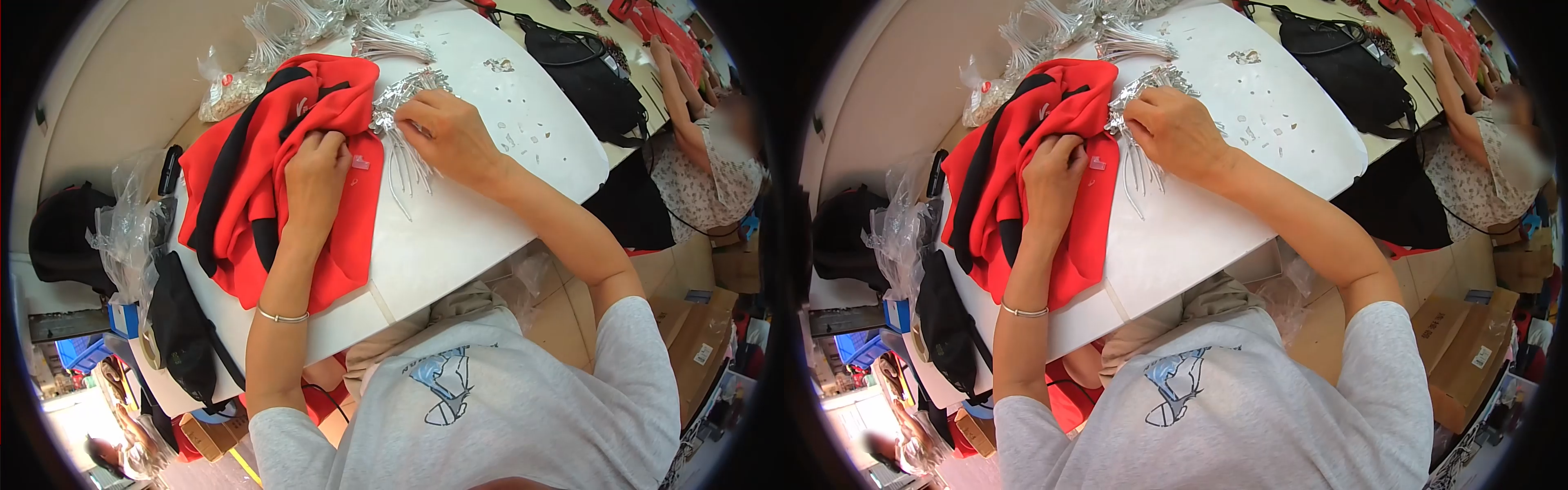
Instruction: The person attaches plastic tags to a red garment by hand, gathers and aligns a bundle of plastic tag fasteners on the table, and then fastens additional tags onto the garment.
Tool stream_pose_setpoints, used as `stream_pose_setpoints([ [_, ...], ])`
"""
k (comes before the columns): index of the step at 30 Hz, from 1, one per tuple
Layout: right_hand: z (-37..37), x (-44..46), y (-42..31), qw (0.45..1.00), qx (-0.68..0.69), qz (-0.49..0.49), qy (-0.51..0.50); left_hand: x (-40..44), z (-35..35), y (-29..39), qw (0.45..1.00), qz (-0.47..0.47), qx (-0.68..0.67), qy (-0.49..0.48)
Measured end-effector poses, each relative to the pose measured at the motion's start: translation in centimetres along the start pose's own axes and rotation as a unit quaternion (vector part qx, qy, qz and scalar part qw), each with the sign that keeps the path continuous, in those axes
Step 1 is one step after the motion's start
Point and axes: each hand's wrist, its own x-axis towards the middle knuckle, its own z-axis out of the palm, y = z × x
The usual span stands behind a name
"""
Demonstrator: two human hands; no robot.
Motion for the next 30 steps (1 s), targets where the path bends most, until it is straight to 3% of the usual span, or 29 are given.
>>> stream_pose_setpoints([
  [2,-0.3,0.2,-0.1,0.999,0.038,0.020,0.000,0.1,-0.7,0.4,0.999,-0.002,-0.040,0.024],
  [4,-0.5,0.3,-0.1,0.997,0.058,0.047,0.018,0.1,-1.8,1.3,0.963,-0.161,-0.218,-0.001],
  [6,-0.7,0.4,-0.2,0.994,0.077,0.070,0.032,0.1,-2.5,2.0,0.868,-0.314,-0.385,-0.021],
  [12,-1.9,1.9,-1.5,0.998,0.035,0.027,0.045,-0.2,-3.2,1.6,0.768,-0.343,-0.539,-0.049],
  [16,-2.4,1.8,-4.4,0.926,0.289,0.233,-0.061,-0.5,-2.8,1.8,0.680,-0.357,-0.638,-0.049],
  [17,-2.1,1.6,-4.9,0.926,0.288,0.233,-0.065,-0.6,-2.9,1.9,0.678,-0.359,-0.640,-0.047],
  [21,-0.4,1.0,-6.4,0.834,0.447,0.319,-0.055,-0.9,-3.2,2.1,0.635,-0.382,-0.671,-0.030],
  [27,0.7,0.7,-6.8,0.842,0.433,0.322,-0.021,-1.5,-2.4,2.0,0.623,-0.349,-0.700,-0.004],
  [30,0.5,0.3,-6.4,0.906,0.332,0.261,-0.040,-1.5,-2.4,2.1,0.625,-0.360,-0.693,-0.010],
])
